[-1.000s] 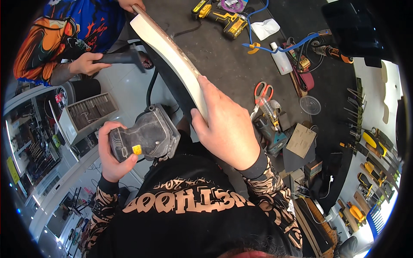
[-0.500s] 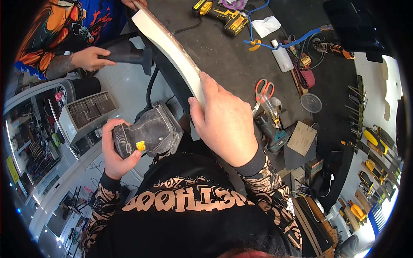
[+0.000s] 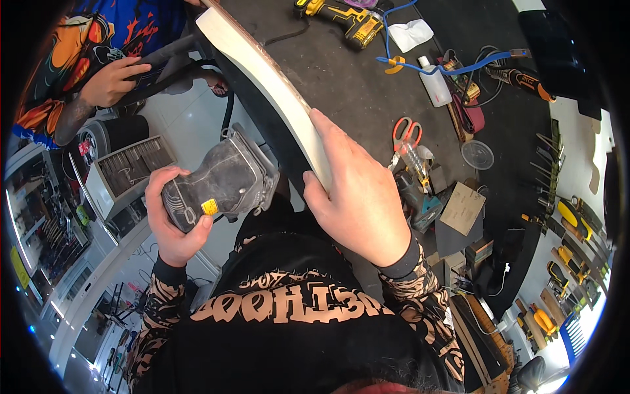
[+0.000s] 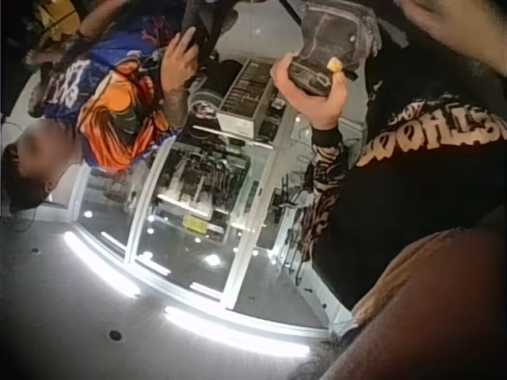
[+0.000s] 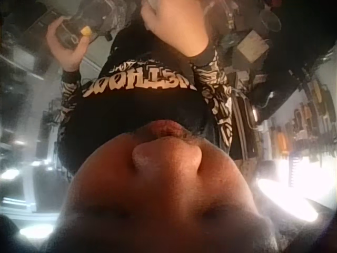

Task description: The person sands the edges and surface of a wooden guitar body using a power sander while another person cleans the dust with a vacuum hose, then brushes the surface by hand.

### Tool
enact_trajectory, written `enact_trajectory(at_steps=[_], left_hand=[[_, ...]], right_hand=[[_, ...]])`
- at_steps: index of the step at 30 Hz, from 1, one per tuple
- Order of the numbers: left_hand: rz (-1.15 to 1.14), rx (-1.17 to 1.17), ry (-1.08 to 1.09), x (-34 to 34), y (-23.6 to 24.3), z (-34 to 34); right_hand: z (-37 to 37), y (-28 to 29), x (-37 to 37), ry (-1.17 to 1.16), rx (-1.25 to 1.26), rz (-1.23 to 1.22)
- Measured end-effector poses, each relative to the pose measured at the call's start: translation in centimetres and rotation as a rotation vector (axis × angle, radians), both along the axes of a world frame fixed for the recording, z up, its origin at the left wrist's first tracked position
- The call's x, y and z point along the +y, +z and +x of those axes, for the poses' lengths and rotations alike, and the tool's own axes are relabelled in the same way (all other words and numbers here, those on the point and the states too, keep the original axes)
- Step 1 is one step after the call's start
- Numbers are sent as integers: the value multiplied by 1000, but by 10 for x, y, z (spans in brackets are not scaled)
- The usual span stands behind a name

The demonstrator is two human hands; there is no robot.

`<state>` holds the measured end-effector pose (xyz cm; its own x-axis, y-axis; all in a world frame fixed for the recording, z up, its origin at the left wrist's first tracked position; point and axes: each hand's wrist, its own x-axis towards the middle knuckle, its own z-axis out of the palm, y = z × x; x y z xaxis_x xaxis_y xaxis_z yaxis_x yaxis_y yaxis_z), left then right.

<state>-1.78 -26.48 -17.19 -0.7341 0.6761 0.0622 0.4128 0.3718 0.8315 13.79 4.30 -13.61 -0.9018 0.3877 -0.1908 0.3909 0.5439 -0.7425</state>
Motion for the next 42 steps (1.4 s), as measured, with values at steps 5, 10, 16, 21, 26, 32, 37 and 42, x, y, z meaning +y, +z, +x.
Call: enact_trajectory(at_steps=[5, 10, 16, 21, 26, 32, 37, 42], left_hand=[[3, -27, 21, -2, -1, -3], [4, -139, 80, 0, 1, 2], [53, -383, 286, 25, 2, 0], [290, -690, 425, 64, 14, -11], [327, -712, 431, 69, 16, -26], [348, -734, 406, 62, 12, -28], [426, -804, 451, 58, 10, -29], [322, -617, 404, 42, 10, -34]], right_hand=[[-1, 0, -1, 0, -11, -15], [-1, 1, -1, 3, -20, -25], [-2, -4, -4, 17, 26, -98], [-4, -11, -11, 56, 79, -139], [-9, -9, -15, 61, 57, -148], [-13, -3, -16, 84, 38, -154], [-19, 0, -15, 77, 67, -150], [-24, 9, -9, 64, 27, -196]])
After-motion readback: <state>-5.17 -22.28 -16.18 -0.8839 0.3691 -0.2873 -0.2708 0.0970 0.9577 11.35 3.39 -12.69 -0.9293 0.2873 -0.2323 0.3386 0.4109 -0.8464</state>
